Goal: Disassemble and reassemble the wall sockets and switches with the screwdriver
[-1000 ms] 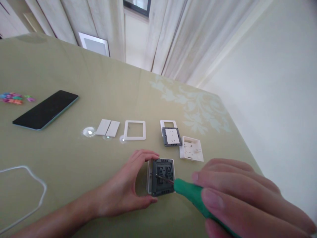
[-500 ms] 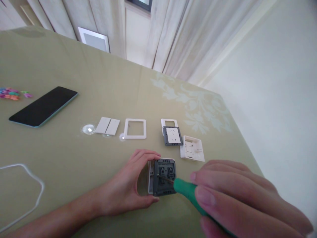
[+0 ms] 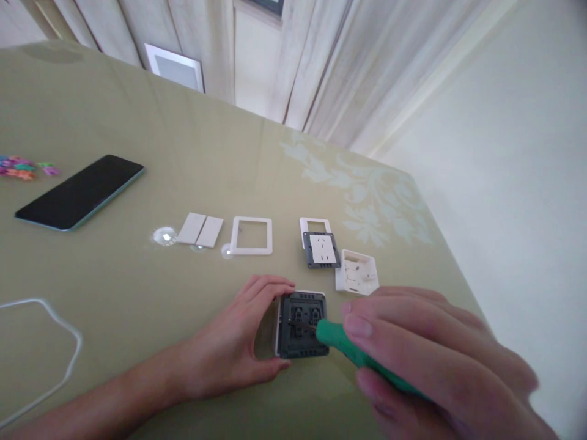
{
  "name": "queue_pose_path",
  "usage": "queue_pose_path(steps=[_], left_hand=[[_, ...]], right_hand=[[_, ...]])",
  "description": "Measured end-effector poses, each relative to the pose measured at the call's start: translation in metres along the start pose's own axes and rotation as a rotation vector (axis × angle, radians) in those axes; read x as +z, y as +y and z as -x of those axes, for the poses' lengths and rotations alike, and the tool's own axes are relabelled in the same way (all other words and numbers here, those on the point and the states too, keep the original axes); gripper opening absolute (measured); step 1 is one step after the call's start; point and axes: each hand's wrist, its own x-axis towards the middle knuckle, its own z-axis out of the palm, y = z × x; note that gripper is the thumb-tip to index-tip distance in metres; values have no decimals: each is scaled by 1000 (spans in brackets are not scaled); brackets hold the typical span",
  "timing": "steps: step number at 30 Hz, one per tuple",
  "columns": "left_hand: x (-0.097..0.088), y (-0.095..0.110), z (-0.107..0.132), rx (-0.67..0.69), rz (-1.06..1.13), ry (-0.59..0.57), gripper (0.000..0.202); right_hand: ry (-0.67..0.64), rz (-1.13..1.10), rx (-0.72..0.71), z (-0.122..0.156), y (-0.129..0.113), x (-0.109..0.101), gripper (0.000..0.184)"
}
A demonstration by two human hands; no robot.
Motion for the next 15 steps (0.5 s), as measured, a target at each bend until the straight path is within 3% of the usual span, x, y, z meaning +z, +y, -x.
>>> queue_pose_path(steps=[4,15], left_hand=[[-1,0,1,-14,-14,-10,82],[-3,-2,3,-61,-4,-23,83]], right_hand=[[11,-47,-80,-5,7,9,30],[-38,29,-65,-6,7,3,10]])
